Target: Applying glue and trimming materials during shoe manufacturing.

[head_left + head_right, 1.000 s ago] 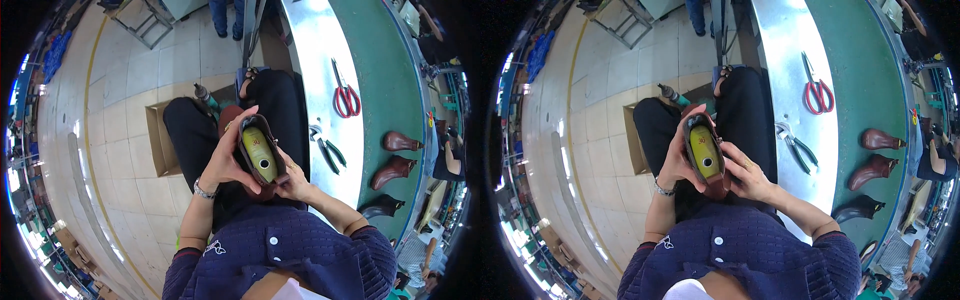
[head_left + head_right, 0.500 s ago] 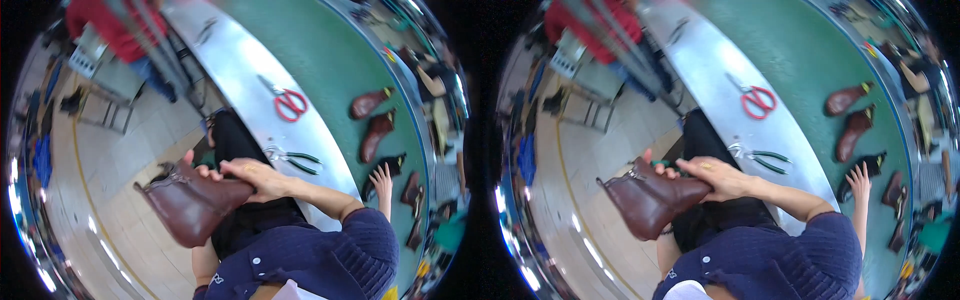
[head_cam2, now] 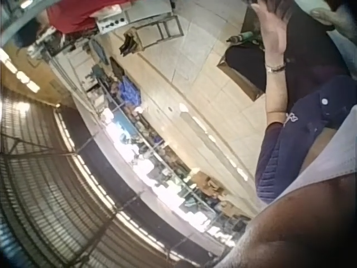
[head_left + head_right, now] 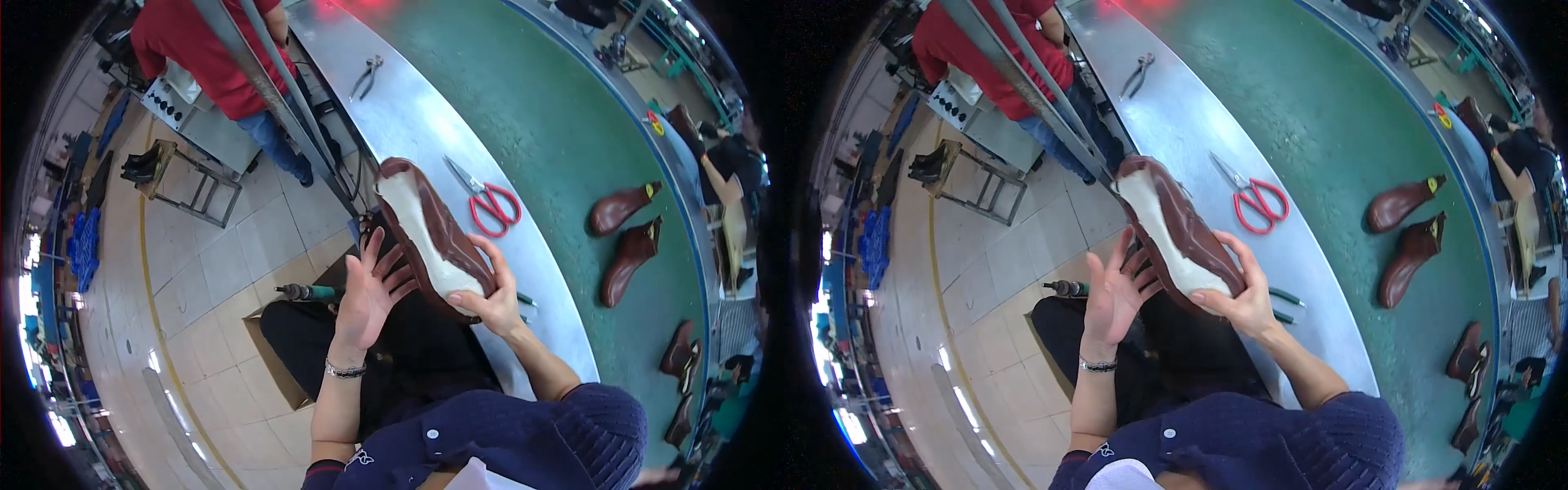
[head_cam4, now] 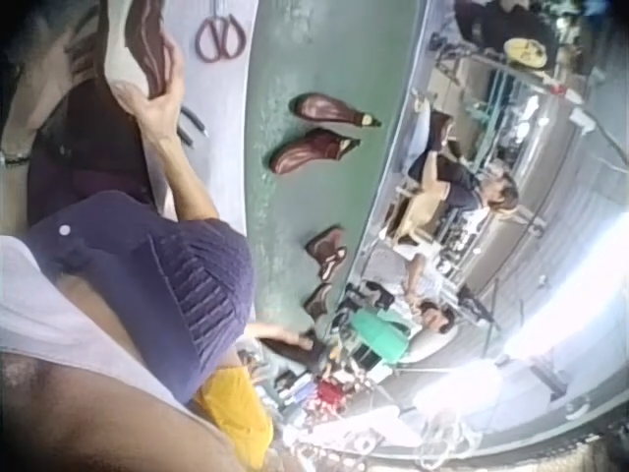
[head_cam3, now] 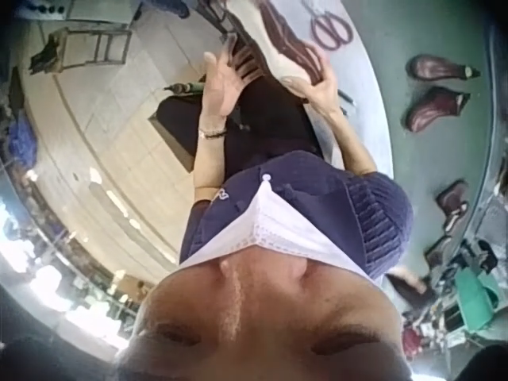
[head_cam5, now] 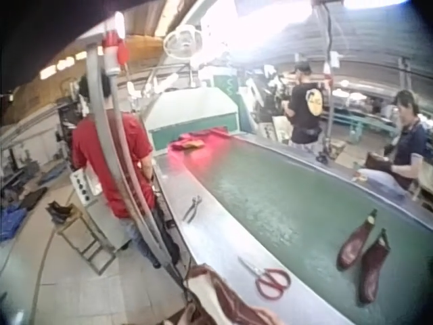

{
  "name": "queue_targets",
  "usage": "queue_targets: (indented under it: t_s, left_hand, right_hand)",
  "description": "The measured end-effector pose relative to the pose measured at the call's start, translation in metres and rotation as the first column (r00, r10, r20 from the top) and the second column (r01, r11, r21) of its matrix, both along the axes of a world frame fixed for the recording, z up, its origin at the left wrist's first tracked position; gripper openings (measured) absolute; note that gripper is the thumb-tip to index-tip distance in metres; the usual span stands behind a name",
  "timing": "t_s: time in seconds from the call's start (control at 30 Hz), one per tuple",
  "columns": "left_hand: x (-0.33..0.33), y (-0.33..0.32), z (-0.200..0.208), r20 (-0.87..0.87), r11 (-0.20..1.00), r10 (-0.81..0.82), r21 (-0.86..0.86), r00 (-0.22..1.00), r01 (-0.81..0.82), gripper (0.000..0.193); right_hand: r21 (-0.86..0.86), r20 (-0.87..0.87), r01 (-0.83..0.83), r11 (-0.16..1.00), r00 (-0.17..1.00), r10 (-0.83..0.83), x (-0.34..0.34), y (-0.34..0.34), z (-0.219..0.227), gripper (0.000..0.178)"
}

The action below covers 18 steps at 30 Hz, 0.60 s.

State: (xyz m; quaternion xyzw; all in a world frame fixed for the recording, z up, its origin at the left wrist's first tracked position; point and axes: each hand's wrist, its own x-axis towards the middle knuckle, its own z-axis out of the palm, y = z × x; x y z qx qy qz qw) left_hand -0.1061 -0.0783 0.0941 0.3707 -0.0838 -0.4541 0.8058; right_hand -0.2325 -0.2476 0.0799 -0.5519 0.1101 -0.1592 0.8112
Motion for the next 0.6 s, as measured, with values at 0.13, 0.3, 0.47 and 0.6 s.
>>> queue_targets:
  t_s: [0.13, 0.3, 0.47, 0.6]
  left_hand:
    - [-0.002, -0.013, 0.001, 0.109, 0.998, -0.041, 0.042, 0.993, 0.037, 0.081]
    - [0.002, -0.033, 0.018, 0.234, 0.976, 0.066, 0.189, 0.970, -0.112, 0.092]
    - [0.025, -0.016, 0.010, 0.633, 0.963, 0.156, 0.075, 0.758, -0.260, 0.115]
    - [0.039, -0.002, 0.012, 0.780, 0.952, 0.149, 0.054, 0.608, -0.302, 0.122]
  right_hand:
    - [-0.061, 0.060, 0.040, 0.997, 0.998, -0.037, 0.001, 0.002, -0.006, 0.088]
    - [-0.050, 0.077, -0.105, 0.993, 0.991, 0.109, 0.010, 0.003, -0.008, 0.098]
    - [-0.727, -0.059, -0.160, 0.668, 0.983, 0.171, 0.045, -0.012, 0.010, 0.087]
    - [-0.758, -0.016, -0.128, 0.640, 0.984, 0.178, 0.053, -0.017, 0.020, 0.083]
